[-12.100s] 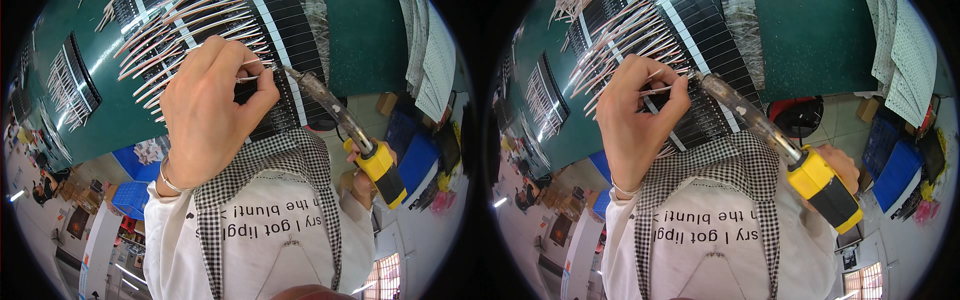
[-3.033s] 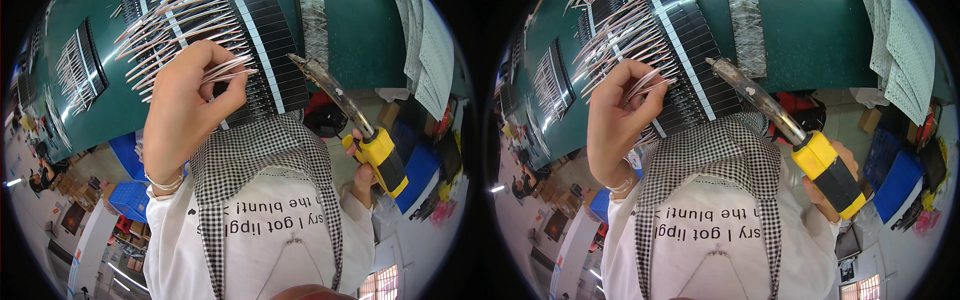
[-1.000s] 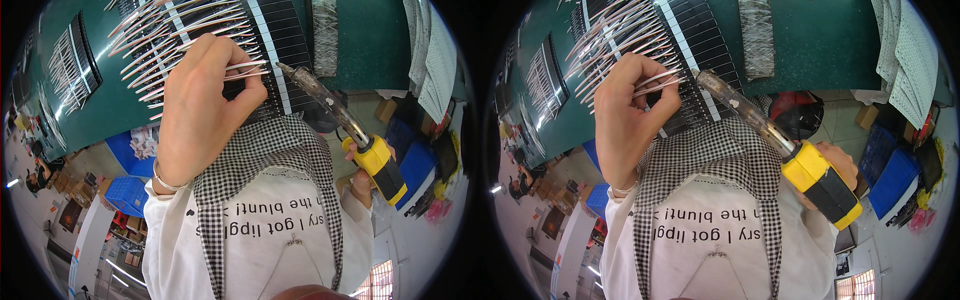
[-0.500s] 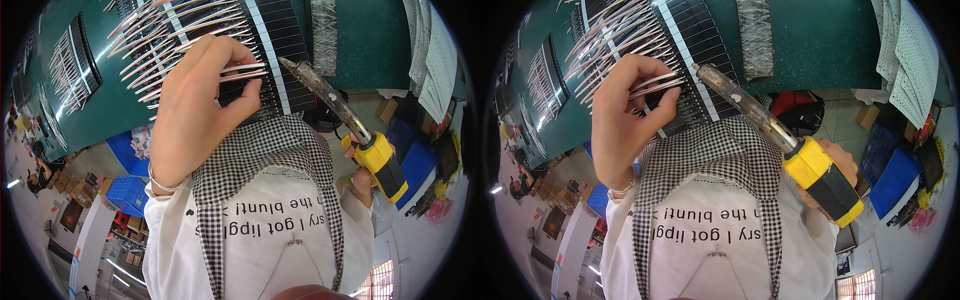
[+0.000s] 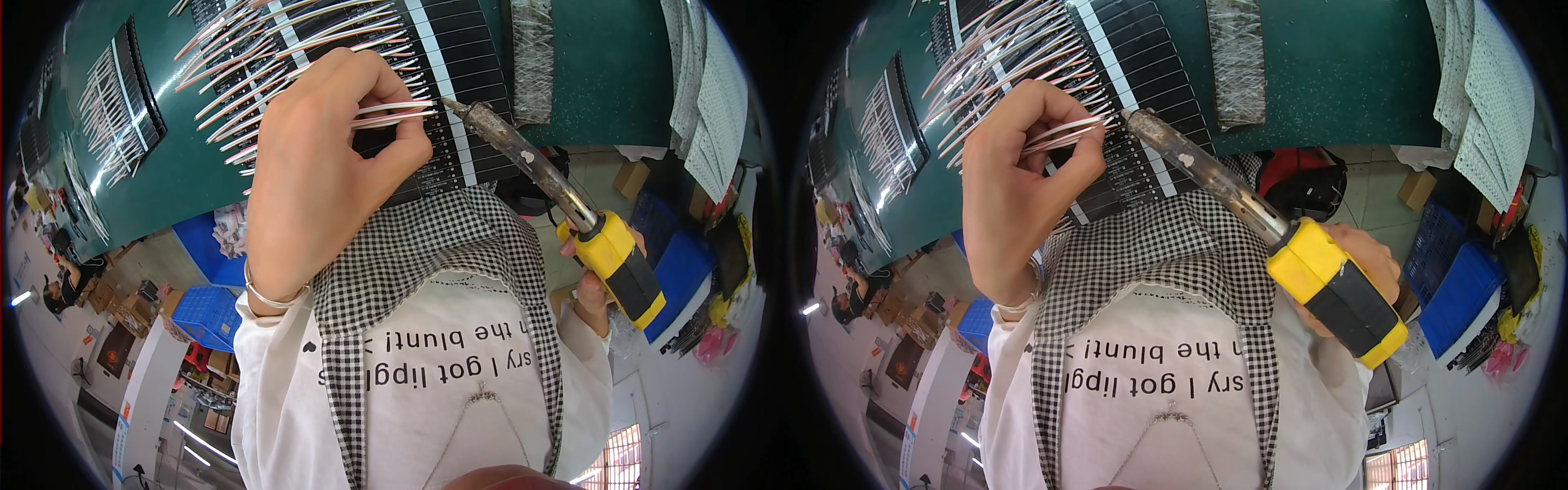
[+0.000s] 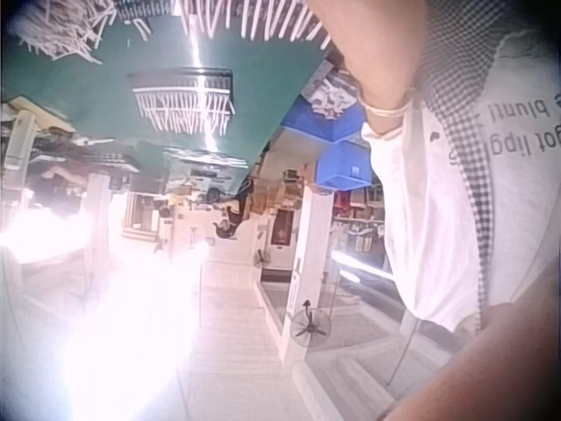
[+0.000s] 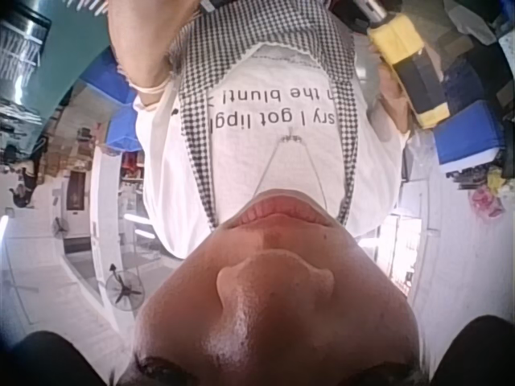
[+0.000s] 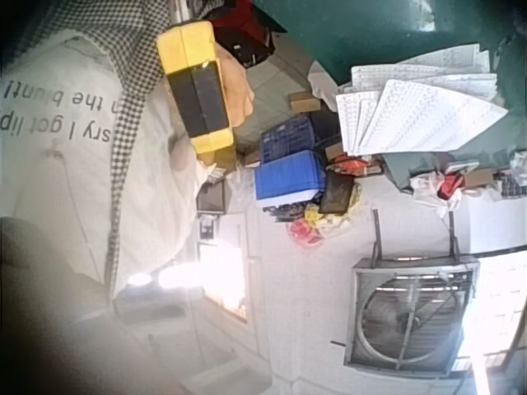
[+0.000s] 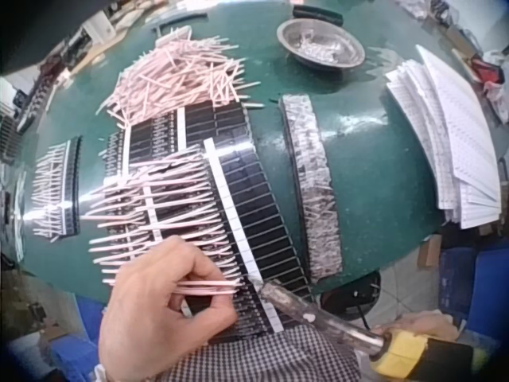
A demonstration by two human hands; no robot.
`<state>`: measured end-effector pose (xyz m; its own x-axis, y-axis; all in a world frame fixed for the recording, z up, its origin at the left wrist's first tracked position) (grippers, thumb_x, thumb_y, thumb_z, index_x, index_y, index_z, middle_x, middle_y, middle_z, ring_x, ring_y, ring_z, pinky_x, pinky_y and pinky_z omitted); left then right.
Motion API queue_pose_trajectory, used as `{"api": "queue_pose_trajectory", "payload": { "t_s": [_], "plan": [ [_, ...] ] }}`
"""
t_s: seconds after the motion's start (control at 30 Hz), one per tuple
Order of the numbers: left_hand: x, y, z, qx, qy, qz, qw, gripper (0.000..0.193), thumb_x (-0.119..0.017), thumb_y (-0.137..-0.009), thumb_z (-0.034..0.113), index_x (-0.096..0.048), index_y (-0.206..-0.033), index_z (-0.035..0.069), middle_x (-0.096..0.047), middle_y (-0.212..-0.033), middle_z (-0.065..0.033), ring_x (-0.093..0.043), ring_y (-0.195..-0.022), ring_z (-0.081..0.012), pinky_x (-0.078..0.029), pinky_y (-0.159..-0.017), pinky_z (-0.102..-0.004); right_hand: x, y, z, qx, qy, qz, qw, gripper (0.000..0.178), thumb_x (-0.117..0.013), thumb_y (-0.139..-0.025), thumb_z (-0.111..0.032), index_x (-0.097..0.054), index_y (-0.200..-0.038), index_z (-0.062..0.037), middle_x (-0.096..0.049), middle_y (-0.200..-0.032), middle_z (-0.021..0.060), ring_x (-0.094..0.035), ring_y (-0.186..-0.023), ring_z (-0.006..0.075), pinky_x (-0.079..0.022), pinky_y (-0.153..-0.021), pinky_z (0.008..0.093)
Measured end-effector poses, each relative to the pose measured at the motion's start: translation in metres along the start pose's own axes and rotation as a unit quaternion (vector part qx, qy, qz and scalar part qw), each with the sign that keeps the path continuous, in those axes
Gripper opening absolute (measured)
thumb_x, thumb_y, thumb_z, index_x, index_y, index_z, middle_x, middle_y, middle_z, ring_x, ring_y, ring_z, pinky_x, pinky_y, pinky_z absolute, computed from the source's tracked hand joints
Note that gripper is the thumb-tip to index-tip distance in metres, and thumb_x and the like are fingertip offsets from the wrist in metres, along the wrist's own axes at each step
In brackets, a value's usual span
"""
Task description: The person solders wire leads onto circuit board strips by positioning the wires onto the contact points and applying a soldering iron.
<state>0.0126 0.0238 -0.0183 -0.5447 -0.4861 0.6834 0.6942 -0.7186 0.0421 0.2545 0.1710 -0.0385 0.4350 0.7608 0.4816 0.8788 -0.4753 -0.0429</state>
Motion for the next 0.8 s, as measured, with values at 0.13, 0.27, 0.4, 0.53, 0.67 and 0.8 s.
{"api": "queue_pose_trajectory", "payload": {
  "t_s": [0.13, 0.27, 0.4, 0.53, 0.67, 0.8],
  "plan": [
    [0.0, 0.0, -0.001, 0.003, 0.0, -0.005, 1.0, 0.01, -0.07, -0.072, 0.003, -0.06, -0.075, 0.004, -0.058, -0.067, 0.0054, -0.03, -0.05, 0.0006, -0.021, -0.044, -0.0183, -0.003, -0.008, -0.006, 0.028, -0.059, 0.003, 0.998, 0.08, -0.066, -0.074, -0.064, -0.049, -0.111, 0.0046, -0.067, -0.085, 0.0127, -0.062, -0.059, 0.0146, -0.051, -0.058, 0.0244],
    [0.001, -0.001, -0.001, 0.002, 0.005, -0.005, 1.0, 0.01, -0.07, -0.072, 0.004, -0.061, -0.075, 0.004, -0.059, -0.068, 0.0052, -0.03, -0.049, 0.0006, -0.021, -0.043, -0.0182, -0.004, -0.011, -0.006, 0.029, -0.033, -0.019, 0.999, 0.078, -0.066, -0.075, -0.064, -0.054, -0.106, 0.0057, -0.066, -0.082, 0.011, -0.062, -0.057, 0.0137, -0.051, -0.057, 0.0235],
    [0.0, -0.001, -0.001, 0.001, 0.004, -0.007, 1.0, 0.009, -0.07, -0.072, 0.004, -0.061, -0.076, 0.004, -0.059, -0.068, 0.0051, -0.03, -0.049, 0.0003, -0.021, -0.043, -0.0184, -0.003, -0.011, -0.005, 0.019, -0.06, -0.004, 0.998, 0.076, -0.068, -0.074, -0.063, -0.055, -0.103, 0.0068, -0.065, -0.082, 0.0103, -0.062, -0.058, 0.0132, -0.05, -0.055, 0.0227],
    [0.0, -0.001, -0.001, 0.001, 0.01, -0.005, 1.0, 0.009, -0.07, -0.072, 0.004, -0.062, -0.076, 0.005, -0.059, -0.068, 0.0051, -0.03, -0.049, 0.0002, -0.021, -0.043, -0.0185, -0.005, -0.014, -0.01, 0.04, -0.073, -0.025, 0.996, 0.079, -0.071, -0.073, -0.061, -0.051, -0.108, 0.0066, -0.064, -0.084, 0.0116, -0.062, -0.059, 0.0136, -0.05, -0.055, 0.0225],
    [0.001, -0.001, 0.0, -0.003, 0.007, -0.003, 1.0, 0.009, -0.07, -0.072, 0.005, -0.062, -0.076, 0.005, -0.059, -0.067, 0.0052, -0.03, -0.049, 0.0, -0.021, -0.043, -0.0185, -0.003, -0.013, -0.015, 0.076, -0.087, -0.041, 0.993, 0.079, -0.072, -0.073, -0.06, -0.048, -0.109, 0.0063, -0.064, -0.083, 0.0118, -0.062, -0.059, 0.0142, -0.05, -0.056, 0.0229],
    [0.0, -0.001, 0.0, -0.001, 0.011, -0.002, 1.0, 0.009, -0.069, -0.072, 0.004, -0.062, -0.076, 0.004, -0.059, -0.067, 0.0052, -0.03, -0.049, 0.0001, -0.021, -0.043, -0.0185, 0.001, -0.002, -0.007, 0.028, -0.01, 0.001, 1.0, 0.078, -0.071, -0.072, -0.061, -0.046, -0.111, 0.0023, -0.065, -0.087, 0.0133, -0.062, -0.06, 0.0156, -0.051, -0.057, 0.0246]
  ]
}}
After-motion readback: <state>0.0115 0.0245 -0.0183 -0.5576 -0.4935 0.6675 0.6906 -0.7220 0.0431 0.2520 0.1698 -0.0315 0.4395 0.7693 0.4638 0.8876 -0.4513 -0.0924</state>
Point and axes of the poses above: each hand's wrist, its own y-axis away from the middle knuckle, its own x-axis out of the back of the hand, z = x × y, the point moved 10 cm from there along -y, towards the middle knuckle
